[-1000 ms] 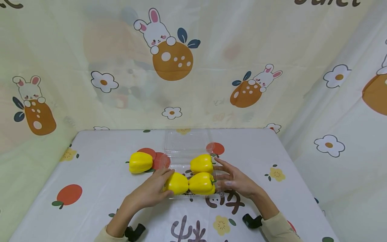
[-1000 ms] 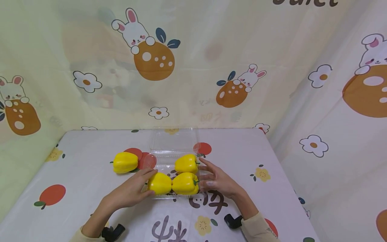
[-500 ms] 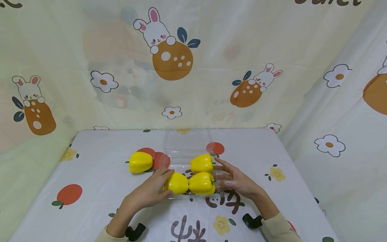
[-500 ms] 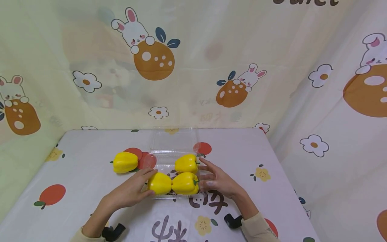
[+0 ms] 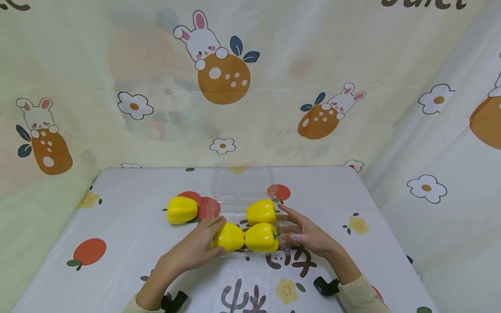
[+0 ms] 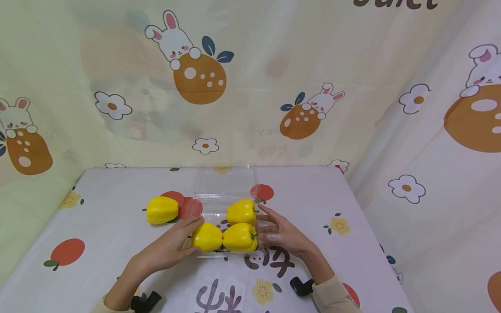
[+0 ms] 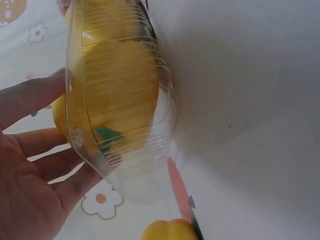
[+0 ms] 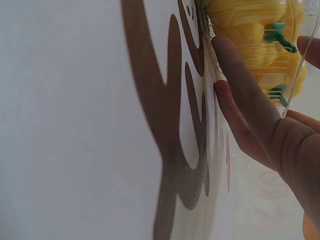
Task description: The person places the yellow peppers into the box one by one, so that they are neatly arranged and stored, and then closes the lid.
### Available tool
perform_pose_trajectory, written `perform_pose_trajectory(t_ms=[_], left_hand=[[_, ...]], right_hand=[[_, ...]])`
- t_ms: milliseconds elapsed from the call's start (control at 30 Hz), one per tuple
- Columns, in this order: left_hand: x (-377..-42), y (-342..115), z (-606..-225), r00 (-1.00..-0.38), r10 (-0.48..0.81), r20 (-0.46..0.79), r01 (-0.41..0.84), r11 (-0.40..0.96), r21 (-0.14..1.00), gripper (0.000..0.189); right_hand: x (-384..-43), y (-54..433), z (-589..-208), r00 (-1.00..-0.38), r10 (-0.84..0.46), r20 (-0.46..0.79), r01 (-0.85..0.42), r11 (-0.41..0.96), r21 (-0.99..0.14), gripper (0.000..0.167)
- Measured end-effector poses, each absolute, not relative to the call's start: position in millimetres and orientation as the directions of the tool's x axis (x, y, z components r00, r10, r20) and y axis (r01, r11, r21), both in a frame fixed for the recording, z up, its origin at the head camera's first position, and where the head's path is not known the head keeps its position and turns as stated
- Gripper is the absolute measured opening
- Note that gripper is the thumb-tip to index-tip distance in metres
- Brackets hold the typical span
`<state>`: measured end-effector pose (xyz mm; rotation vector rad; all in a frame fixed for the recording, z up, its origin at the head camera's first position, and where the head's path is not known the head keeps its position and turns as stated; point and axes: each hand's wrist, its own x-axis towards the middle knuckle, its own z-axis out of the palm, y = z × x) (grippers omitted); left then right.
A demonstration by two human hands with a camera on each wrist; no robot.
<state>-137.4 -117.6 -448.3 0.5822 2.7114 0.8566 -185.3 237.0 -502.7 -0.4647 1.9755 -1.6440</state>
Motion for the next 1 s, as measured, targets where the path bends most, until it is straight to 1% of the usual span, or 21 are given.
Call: perform_pose_trajectory(t_ms=[167, 367, 467, 600, 867, 1000], left_hand=[[-136, -119, -448, -0.89, 0.449, -0.076, 0.319, 0.735, 0.599, 0.075], [-134, -123, -446, -0.891, 0.454, 0.001, 0.371, 0.727, 0.578, 0.065], [-135, -125, -445, -0.895, 0.447, 0.017, 0.377, 0.734, 0.565, 0.062], [-137, -130, -448, -0.894, 0.448, 0.004, 0.369, 0.732, 0.573, 0.061], [-144, -132, -449, -0.895, 0.445, -0.04, 0.321, 0.702, 0.636, 0.06], [-145, -133, -450, -0.895, 0.444, -0.044, 0.315, 0.699, 0.642, 0.06]], right_hand=[[-185, 237, -504, -0.805, -0.568, -0.172, 0.061, 0.208, -0.976, 0.102], [-185, 236, -504, -0.806, -0.567, -0.169, 0.058, 0.209, -0.976, 0.103], [-185, 237, -504, -0.807, -0.567, -0.168, 0.056, 0.209, -0.976, 0.102], [-185, 237, -505, -0.806, -0.568, -0.164, 0.049, 0.213, -0.976, 0.102], [-185, 237, -505, -0.81, -0.56, -0.172, 0.052, 0.222, -0.974, 0.102], [-185, 238, -503, -0.807, -0.566, -0.171, 0.052, 0.22, -0.974, 0.102]])
